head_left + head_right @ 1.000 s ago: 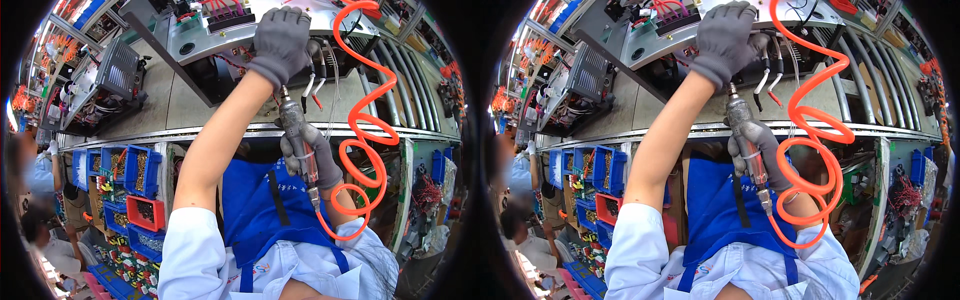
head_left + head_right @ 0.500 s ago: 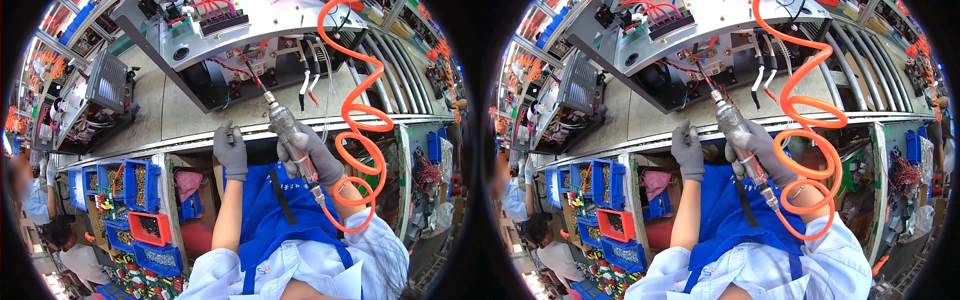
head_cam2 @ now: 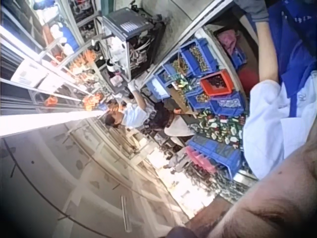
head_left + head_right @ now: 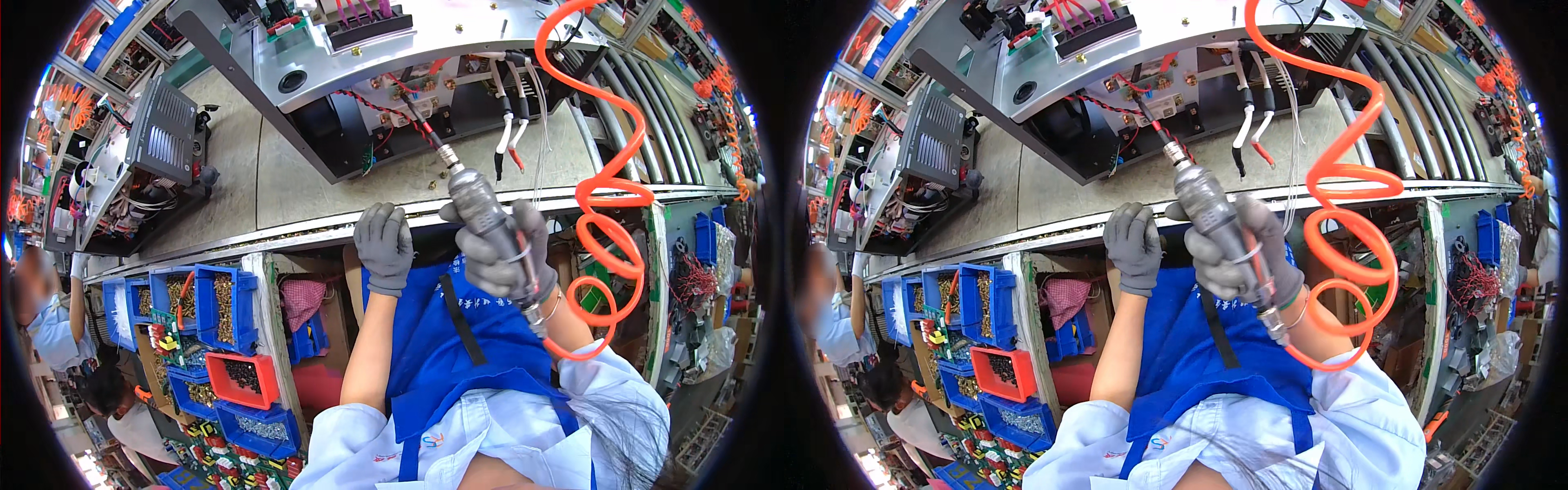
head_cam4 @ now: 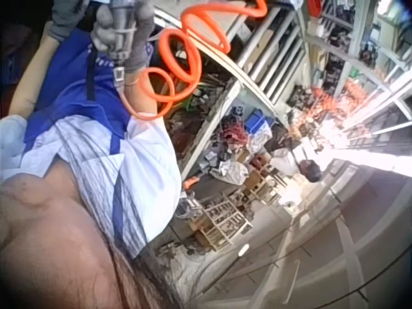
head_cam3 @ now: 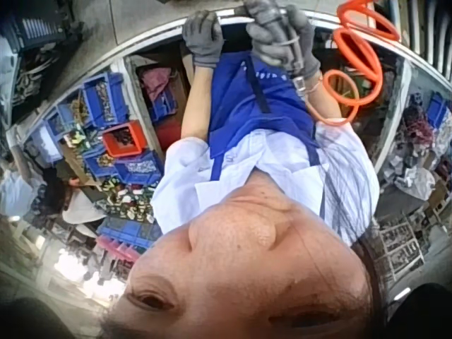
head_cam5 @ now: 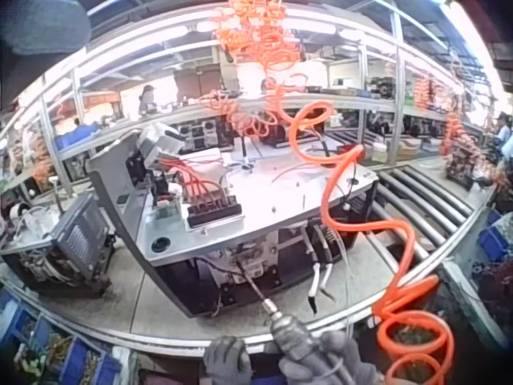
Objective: Assemble internal components and wiring of an electronic power supply unit on an assembly line.
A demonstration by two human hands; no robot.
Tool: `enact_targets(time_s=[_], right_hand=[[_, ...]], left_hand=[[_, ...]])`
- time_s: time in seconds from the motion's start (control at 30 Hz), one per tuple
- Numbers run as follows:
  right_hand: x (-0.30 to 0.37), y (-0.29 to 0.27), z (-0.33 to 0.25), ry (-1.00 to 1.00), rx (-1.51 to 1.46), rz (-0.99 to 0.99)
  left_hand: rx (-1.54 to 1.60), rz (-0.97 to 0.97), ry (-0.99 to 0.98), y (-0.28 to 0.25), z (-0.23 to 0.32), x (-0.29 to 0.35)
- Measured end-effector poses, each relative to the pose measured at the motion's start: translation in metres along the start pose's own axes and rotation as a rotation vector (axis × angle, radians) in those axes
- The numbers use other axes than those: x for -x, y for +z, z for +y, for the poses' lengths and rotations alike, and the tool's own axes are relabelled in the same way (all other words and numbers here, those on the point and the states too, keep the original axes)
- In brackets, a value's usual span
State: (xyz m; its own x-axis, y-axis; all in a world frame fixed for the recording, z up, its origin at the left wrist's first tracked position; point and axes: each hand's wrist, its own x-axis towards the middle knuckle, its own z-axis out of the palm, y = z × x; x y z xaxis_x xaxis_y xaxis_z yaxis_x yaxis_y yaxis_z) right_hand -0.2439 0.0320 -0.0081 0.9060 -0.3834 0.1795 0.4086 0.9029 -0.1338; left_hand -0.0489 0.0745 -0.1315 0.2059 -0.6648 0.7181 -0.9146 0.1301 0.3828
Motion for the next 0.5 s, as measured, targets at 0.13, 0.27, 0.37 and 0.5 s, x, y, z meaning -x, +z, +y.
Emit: enact_targets(time_s=[0.13, 0.27, 0.37, 0.5], right_hand=[[-0.004, 0.002, -0.001, 0.02, -0.399, -0.148], [-0.005, 0.033, 0.009, -0.063, 0.474, 0.406], [-0.008, 0.035, 0.011, -0.063, 0.775, 0.575], [-0.013, 0.032, 0.017, -0.093, 0.643, 0.671]], left_hand=[[-0.004, -0.005, 0.022, -0.001, -0.001, 0.001], [-0.009, 0.007, 0.026, 0.0, -0.005, 0.003], [0.005, -0.008, 0.022, -0.001, -0.001, 0.0], [-0.01, -0.012, 0.024, 0.0, -0.001, 0.002]])
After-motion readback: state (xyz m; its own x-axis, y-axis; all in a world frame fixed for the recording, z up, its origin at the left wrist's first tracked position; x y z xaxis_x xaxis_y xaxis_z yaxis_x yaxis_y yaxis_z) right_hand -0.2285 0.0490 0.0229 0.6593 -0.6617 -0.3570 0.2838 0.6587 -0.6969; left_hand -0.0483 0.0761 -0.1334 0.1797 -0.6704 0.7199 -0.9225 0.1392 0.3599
